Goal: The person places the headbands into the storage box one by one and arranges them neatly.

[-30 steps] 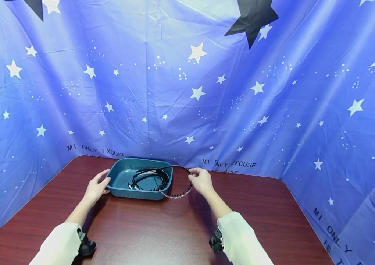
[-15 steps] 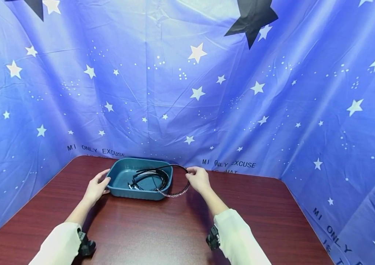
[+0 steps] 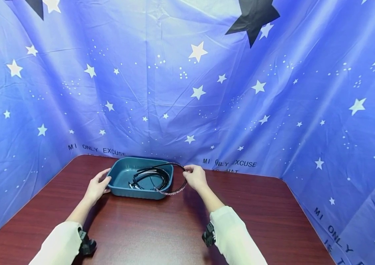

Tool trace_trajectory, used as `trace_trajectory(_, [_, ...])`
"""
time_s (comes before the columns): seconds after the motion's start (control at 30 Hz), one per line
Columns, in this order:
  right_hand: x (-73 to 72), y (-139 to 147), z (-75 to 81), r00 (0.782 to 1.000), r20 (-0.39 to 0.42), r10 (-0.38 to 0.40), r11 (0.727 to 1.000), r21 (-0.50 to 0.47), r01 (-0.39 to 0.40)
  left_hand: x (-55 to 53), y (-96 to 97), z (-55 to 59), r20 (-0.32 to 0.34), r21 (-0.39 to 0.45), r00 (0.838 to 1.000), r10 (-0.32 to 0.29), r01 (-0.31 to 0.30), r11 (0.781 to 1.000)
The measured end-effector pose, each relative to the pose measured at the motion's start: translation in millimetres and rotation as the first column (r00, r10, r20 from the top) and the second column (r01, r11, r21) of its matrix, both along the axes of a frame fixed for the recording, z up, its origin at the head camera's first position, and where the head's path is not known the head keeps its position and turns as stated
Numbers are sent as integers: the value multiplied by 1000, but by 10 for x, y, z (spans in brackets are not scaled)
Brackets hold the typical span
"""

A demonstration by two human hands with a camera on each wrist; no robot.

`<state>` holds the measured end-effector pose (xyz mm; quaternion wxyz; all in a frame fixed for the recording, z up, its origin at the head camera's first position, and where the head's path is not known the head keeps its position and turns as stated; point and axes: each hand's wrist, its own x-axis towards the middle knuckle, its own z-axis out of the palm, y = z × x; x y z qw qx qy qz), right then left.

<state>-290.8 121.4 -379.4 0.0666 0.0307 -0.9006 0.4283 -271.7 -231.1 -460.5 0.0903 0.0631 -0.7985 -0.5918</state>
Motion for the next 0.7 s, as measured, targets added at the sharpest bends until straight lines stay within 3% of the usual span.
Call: trace_trajectory(0.7, [-58, -156, -48, 1000, 6, 9, 1000, -5, -9, 10, 7, 1, -1, 2, 1000, 3, -3, 1000])
